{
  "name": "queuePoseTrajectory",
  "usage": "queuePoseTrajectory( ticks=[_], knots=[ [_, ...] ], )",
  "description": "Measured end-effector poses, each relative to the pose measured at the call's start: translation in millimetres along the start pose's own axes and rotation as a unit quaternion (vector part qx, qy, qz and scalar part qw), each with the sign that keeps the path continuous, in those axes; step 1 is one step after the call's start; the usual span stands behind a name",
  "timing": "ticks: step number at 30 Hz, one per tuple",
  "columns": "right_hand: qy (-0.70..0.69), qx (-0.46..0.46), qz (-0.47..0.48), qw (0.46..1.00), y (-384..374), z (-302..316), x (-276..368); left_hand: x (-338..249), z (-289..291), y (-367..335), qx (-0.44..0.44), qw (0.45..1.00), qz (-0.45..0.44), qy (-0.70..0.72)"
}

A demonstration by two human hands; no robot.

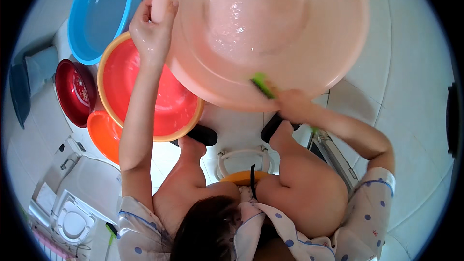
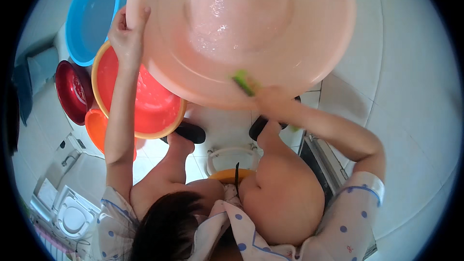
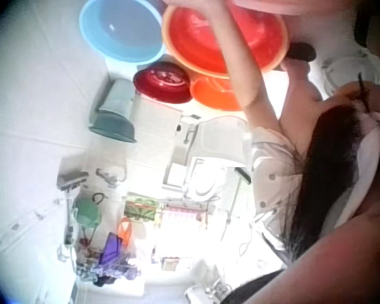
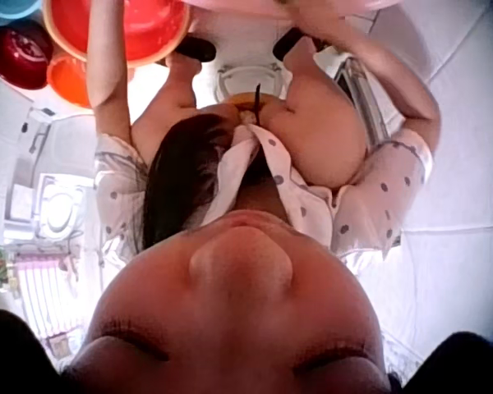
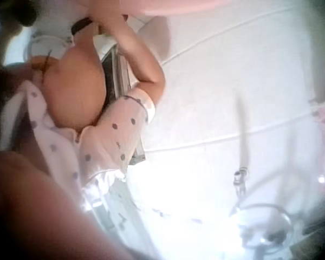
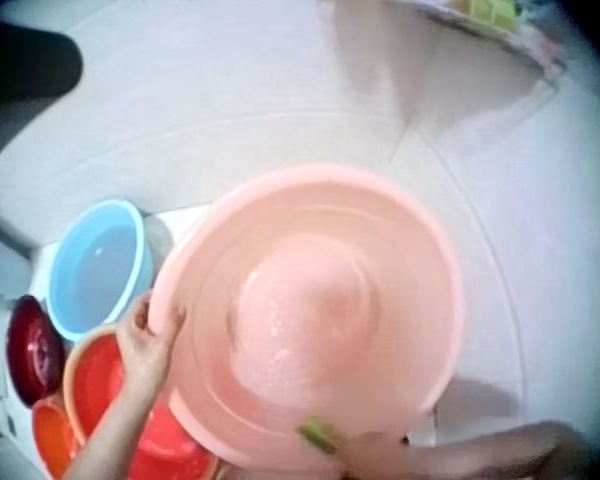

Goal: The person scrubs several plastic basins with a green brush and soapy water, rinsing them individually under a faucet.

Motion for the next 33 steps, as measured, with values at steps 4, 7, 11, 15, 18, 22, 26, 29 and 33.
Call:
queuePoseTrajectory(
  ticks=[4,7,11,15,18,22,26,29,33],
  knots=[
    [0.265,-0.069,-0.161,0.948,-10.2,61.5,-95.4,-22.4,-10.5,-7.7,0.021,1.000,0.004,-0.006],
    [0.268,-0.155,-0.186,0.932,-31.3,74.1,-110.7,-29.5,-11.9,-8.7,0.036,0.999,0.018,-0.006],
    [0.141,-0.190,-0.096,0.967,-46.4,43.6,-79.3,-45.6,-17.1,-9.4,0.037,0.999,0.006,-0.002],
    [0.031,-0.085,-0.084,0.992,-76.6,0.0,3.0,-45.9,-20.8,-6.0,0.023,0.999,0.039,0.024],
    [-0.107,-0.055,-0.038,0.992,-67.7,35.1,62.5,-48.4,-11.9,-7.0,0.017,1.000,0.023,0.000],
    [-0.268,-0.081,0.076,0.957,-65.3,27.6,40.6,-45.6,-16.0,-6.8,0.033,0.998,0.055,0.025],
    [-0.012,-0.029,-0.008,0.999,-61.3,26.5,-70.0,-23.3,-8.2,-3.9,0.028,0.998,0.043,0.044],
    [0.128,-0.066,-0.173,0.974,-65.2,82.1,-138.0,-23.3,-18.1,-2.6,0.057,0.990,0.080,0.098],
    [0.177,-0.293,-0.169,0.924,-92.0,176.6,-151.8,-36.2,-27.9,-6.8,0.067,0.992,0.044,0.098]
  ],
)
Point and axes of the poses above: each hand's wrist, its own y-axis away from the middle knuckle, its own z-axis out of the back of the hand, x = y × z, the point moved 4 cm from there along -y, towards the middle knuckle, and after that the axes turned 10 degrees about -z, right-handed, at the moved point
